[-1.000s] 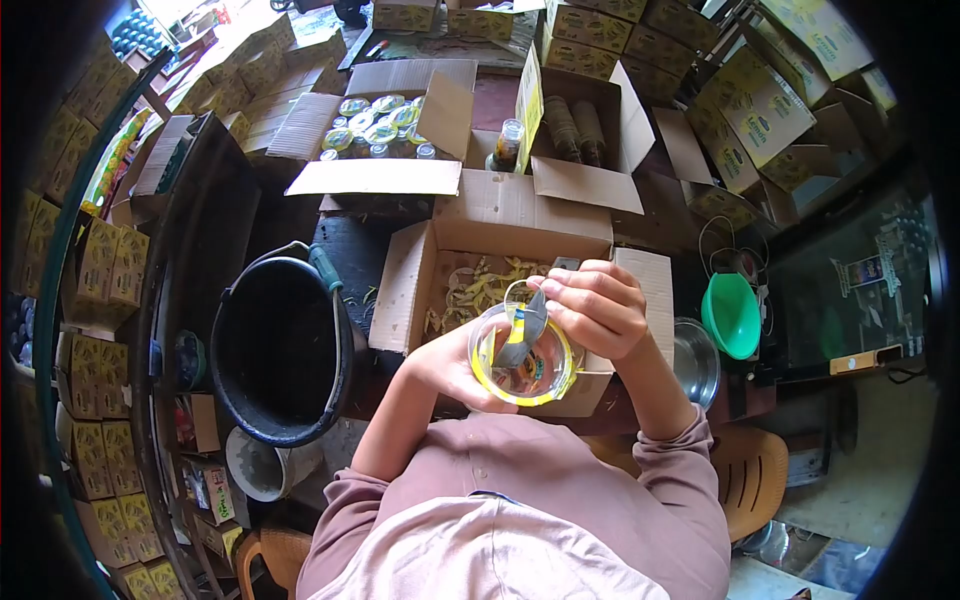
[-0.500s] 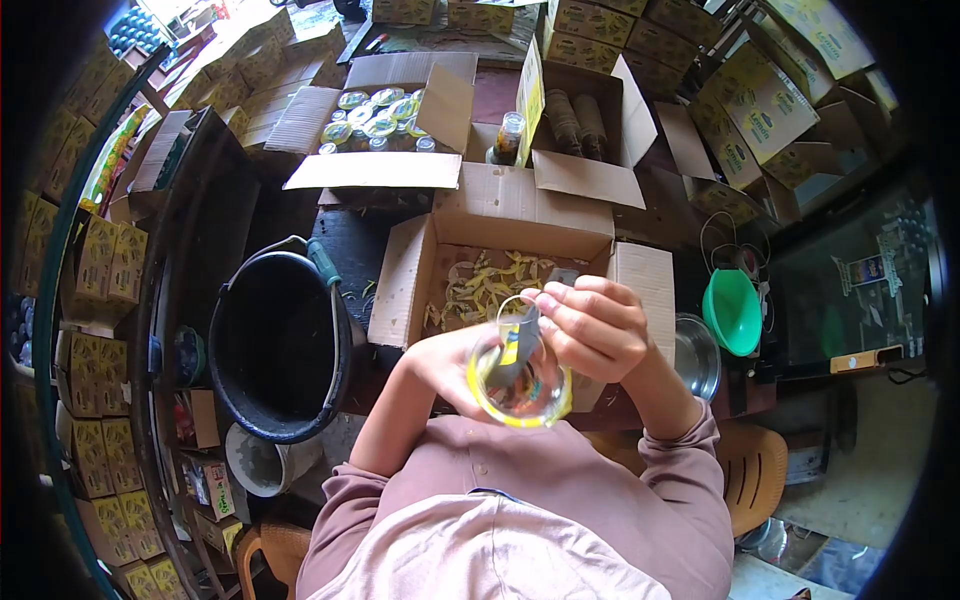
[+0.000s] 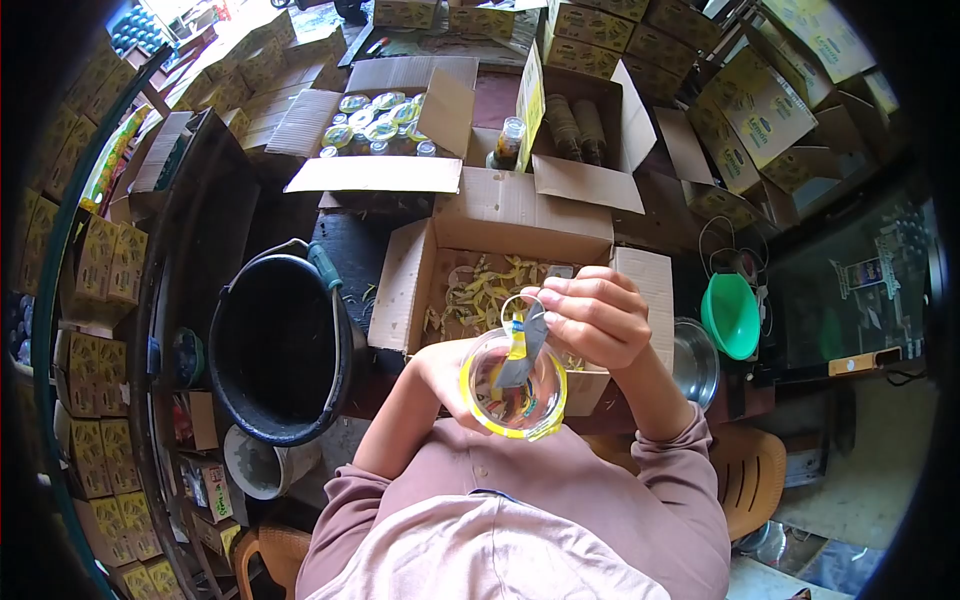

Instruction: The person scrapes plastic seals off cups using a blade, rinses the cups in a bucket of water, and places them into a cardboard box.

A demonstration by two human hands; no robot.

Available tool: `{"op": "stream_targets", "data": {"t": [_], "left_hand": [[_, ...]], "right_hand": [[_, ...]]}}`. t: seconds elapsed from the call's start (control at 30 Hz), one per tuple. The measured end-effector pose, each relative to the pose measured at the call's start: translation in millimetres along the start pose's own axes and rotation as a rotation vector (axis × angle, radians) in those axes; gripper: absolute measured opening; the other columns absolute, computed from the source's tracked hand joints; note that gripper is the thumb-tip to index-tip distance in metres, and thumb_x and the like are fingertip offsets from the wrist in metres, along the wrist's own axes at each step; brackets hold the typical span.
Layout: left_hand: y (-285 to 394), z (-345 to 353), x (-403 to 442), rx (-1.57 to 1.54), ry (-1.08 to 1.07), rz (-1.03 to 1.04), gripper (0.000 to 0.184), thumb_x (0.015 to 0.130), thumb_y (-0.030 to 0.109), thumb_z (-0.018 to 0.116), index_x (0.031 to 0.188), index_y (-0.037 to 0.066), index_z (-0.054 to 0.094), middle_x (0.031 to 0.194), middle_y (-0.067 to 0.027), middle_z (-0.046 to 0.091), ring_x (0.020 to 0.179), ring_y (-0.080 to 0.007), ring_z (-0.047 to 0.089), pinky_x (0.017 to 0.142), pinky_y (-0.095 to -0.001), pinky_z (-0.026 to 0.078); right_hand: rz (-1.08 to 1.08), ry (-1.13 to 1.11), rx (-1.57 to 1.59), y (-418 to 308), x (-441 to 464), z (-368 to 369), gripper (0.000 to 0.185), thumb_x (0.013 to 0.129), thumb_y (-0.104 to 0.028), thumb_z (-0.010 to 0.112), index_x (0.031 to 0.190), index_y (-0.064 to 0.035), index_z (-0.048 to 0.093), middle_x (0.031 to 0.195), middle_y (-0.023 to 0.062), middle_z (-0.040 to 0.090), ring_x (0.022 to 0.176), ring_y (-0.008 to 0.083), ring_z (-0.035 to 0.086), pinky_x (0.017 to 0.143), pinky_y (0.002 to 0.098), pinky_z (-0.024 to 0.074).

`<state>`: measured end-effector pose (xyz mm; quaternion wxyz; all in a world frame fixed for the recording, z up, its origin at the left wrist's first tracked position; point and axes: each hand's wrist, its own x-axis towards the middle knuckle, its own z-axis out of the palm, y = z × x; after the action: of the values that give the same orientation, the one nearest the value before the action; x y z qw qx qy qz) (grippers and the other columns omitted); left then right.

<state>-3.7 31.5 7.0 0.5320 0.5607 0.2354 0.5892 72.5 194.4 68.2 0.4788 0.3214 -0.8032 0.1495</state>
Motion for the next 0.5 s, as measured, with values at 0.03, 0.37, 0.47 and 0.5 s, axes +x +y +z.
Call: {"op": "stream_targets", "data": {"t": [0.03, 0.37, 0.47, 0.5], "left_hand": [[0.7, 0.1, 0.1, -0.036, 0.003, -0.006, 0.053, 0.056, 0.013, 0.078, 0.1, 0.0, 0.052, 0.095, -0.007, 0.056, 0.083, -0.0131, 0.054, 0.073, -0.0263, 0.045], [14.9, -7.9, -1.6, 0.116, -0.065, 0.168, 0.051, 0.056, 0.014, 0.078, 0.098, 0.001, 0.054, 0.096, -0.0086, 0.056, 0.085, -0.0137, 0.054, 0.074, -0.0261, 0.046], [32.3, -5.8, -6.3, 0.22, 0.037, 0.09, 0.051, 0.056, 0.017, 0.079, 0.098, 0.001, 0.054, 0.096, -0.0088, 0.056, 0.084, -0.0147, 0.055, 0.074, -0.0267, 0.046], [35.4, -4.8, -8.8, 0.251, 0.088, 0.051, 0.051, 0.056, 0.018, 0.079, 0.097, 0.001, 0.054, 0.096, -0.0088, 0.056, 0.083, -0.0152, 0.056, 0.074, -0.027, 0.047]], "right_hand": [[0.01, 0.022, 0.002, 2.2, 0.0, 0.8, 0.015, 0.066, -0.003, 0.068, 0.064, -0.0059, 0.053, 0.076, 0.0072, 0.064, 0.07, 0.0168, 0.063, 0.062, 0.0273, 0.0488], [1.135, -0.661, 0.412, 62.3, -103.4, 31.2, 0.018, 0.055, 0.0, 0.072, 0.06, -0.0038, 0.055, 0.061, 0.0079, 0.058, 0.06, 0.0146, 0.06, 0.054, 0.0289, 0.0483], [0.859, -1.035, -0.213, 29.3, -135.4, 40.6, 0.013, 0.057, 0.002, 0.063, 0.064, -0.0074, 0.059, 0.065, 0.0139, 0.059, 0.066, 0.0277, 0.062, 0.058, 0.0377, 0.0492], [0.915, -0.995, -0.129, 25.5, -133.8, 37.2, 0.015, 0.056, 0.004, 0.06, 0.065, -0.0086, 0.059, 0.066, 0.0149, 0.059, 0.068, 0.0304, 0.061, 0.059, 0.0392, 0.0492]]}}
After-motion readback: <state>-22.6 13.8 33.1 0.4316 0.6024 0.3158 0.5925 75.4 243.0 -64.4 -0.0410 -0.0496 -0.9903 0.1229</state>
